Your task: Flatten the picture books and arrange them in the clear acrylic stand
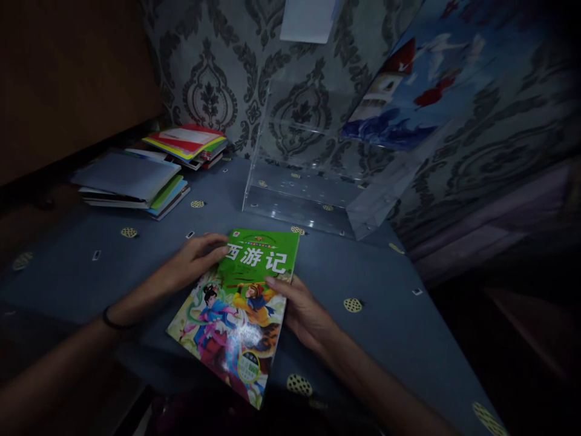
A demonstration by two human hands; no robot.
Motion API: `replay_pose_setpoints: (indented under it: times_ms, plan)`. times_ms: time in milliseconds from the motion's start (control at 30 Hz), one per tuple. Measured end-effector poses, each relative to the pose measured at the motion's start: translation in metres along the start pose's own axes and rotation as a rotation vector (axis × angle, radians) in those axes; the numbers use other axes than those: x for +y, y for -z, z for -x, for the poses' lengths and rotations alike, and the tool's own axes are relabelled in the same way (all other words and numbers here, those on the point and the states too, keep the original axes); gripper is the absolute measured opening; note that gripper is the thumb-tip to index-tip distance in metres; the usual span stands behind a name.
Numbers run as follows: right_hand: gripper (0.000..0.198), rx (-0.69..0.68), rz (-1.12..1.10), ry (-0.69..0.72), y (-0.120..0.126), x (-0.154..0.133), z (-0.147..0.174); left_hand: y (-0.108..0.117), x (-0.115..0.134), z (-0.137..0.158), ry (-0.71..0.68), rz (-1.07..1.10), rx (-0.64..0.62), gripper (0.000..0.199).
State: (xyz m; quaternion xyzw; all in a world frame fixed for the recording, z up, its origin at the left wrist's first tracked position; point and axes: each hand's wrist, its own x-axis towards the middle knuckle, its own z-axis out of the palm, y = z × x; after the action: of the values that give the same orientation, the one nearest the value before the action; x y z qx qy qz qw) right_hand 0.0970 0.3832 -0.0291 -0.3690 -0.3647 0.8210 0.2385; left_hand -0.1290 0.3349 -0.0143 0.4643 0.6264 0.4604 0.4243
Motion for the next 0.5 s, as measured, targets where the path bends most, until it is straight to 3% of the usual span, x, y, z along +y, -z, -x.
replay_pose_setpoints:
  times_ms: [100,267,500]
  plan:
    - [0.048,0.009,-0.034,0.036,-0.002,0.003,-0.004,0.002,-0.016,0.0,0.081,0.123,0.137,0.049]
    - [0.049,-0.038,-0.084,0.123,-0.007,0.0,-0.008,-0.01,-0.007,0.006,0.345,0.58,-0.003,0.049]
    - [0.064,-0.151,-0.109,0.225,-0.001,-0.03,-0.018,-0.039,0.028,-0.004,0.242,0.794,0.091,0.049]
